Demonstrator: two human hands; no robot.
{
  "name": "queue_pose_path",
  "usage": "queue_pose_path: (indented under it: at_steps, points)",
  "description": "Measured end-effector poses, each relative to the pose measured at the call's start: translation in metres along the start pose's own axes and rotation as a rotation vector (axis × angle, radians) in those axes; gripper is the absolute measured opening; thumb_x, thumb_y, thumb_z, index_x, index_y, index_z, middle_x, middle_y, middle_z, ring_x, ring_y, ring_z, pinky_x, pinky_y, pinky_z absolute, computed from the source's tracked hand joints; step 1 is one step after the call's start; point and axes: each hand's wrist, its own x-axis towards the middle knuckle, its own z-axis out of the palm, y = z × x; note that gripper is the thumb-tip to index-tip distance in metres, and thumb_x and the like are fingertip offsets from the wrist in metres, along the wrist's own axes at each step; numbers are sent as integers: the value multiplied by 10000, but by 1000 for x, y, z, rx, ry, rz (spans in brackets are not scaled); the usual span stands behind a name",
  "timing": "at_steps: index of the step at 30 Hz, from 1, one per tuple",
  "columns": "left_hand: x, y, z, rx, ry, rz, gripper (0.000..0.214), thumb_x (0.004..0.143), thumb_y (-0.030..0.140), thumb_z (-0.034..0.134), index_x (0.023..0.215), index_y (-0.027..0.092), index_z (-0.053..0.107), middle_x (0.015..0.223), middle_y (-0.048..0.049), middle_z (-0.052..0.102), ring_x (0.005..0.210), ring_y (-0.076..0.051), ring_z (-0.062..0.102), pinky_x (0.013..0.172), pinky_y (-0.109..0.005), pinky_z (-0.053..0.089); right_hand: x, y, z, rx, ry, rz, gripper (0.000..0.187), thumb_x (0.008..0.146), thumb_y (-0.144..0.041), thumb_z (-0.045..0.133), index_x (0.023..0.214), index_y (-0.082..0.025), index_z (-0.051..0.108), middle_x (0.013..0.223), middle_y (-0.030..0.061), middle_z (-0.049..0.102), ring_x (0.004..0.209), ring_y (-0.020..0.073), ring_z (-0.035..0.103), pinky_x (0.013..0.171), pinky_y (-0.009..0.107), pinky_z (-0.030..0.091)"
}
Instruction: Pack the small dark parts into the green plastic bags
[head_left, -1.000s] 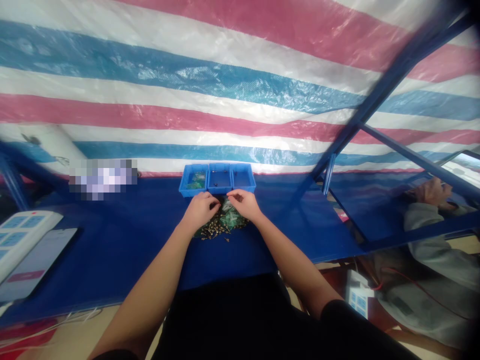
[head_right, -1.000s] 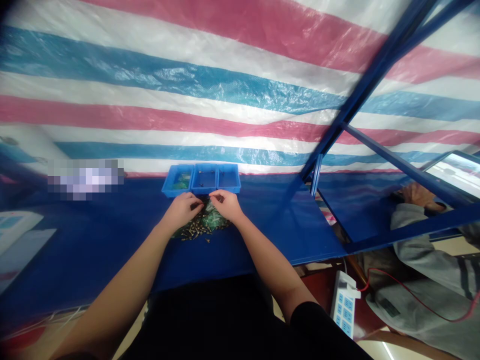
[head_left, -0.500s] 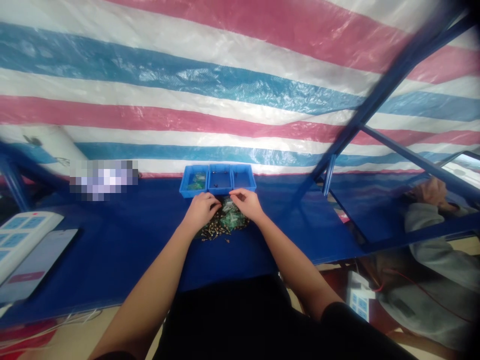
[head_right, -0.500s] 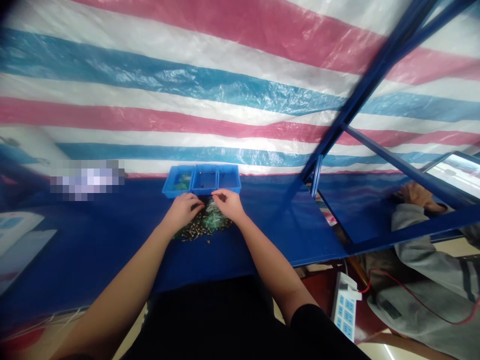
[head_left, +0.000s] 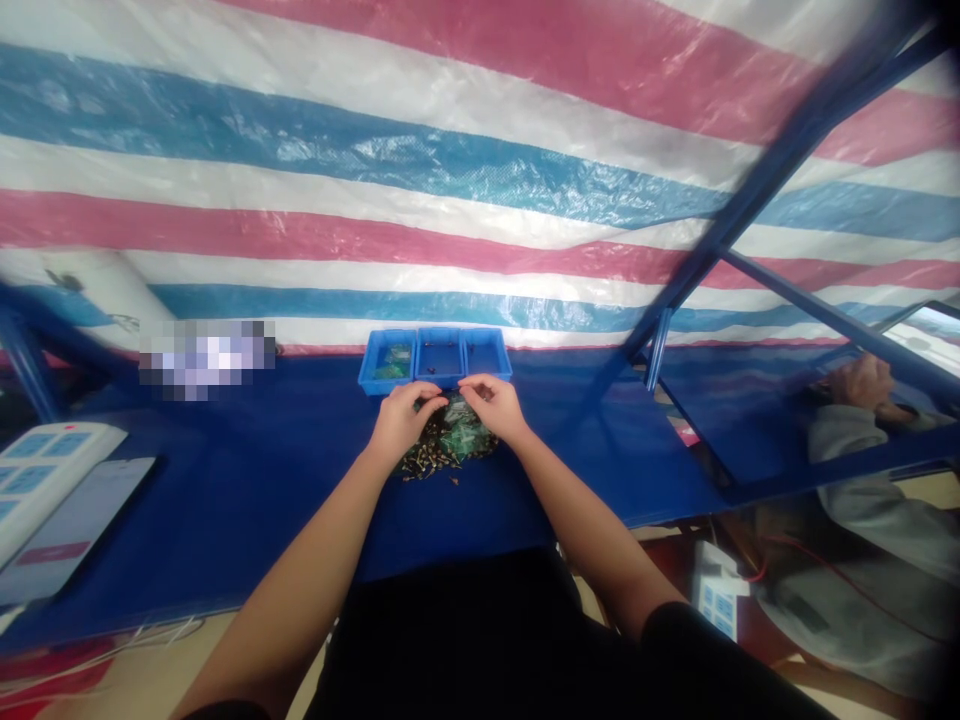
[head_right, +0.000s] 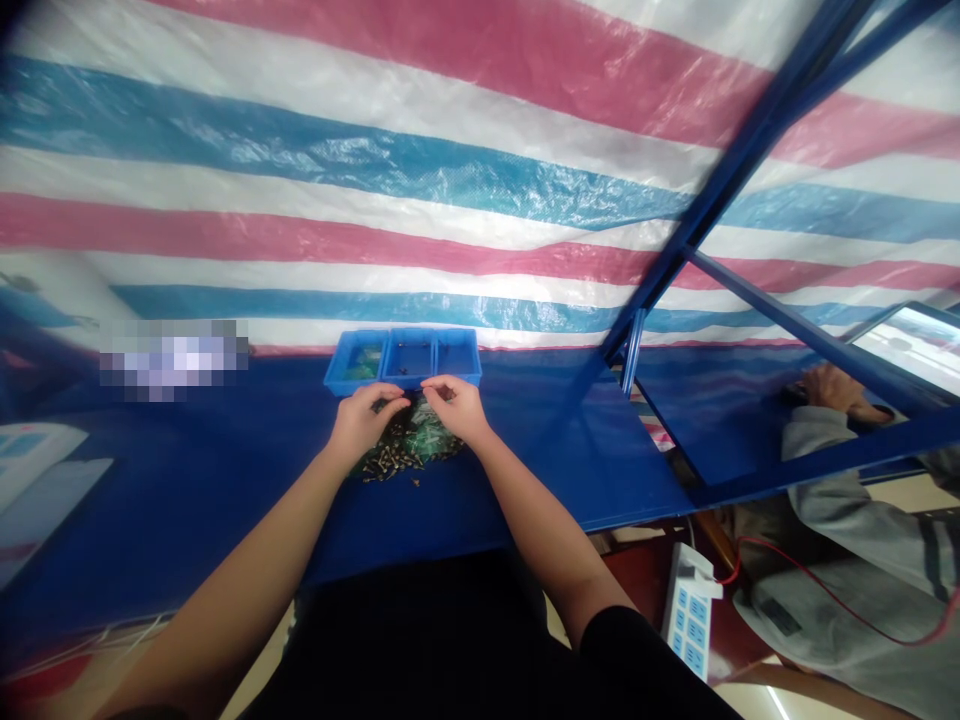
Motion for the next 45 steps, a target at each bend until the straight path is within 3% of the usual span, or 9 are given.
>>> queue_pose_path:
  at_steps: [9,16,36,45]
  points:
    - [-3,5,2,-125,93,3,219,810,434,684,893,240,742,927,-9,756,850,-200,709,846,-348,566,-6,-12,-2,-101,-65,-201,217,875,-369,572,947,-214,706,926,58,694,763,154,641,736,295,536]
    - [-3,4,1,-149,66,10,237,828,444,660,902,236,745,945,-24,756,869,-211,707,846,-365,567,-5,-11,-1,-136,-106,-195,250,869,-421,583,957,-230,717,923,56,687,698,139,628,734,304,546]
    - [-2,6,-1,-131,54,131,205,854,406,649,920,236,744,936,-42,746,852,-196,695,815,-349,563,-6,-7,1,-134,-109,-212,225,884,-375,582,999,-248,728,964,44,708,755,144,665,752,287,544]
    - [-1,-5,5,-116,135,246,155,832,362,690,891,232,752,873,-33,751,778,-176,697,730,-314,574,-4,1,3,-224,-129,-279,212,906,-313,569,989,-196,725,923,54,723,754,139,648,750,261,526]
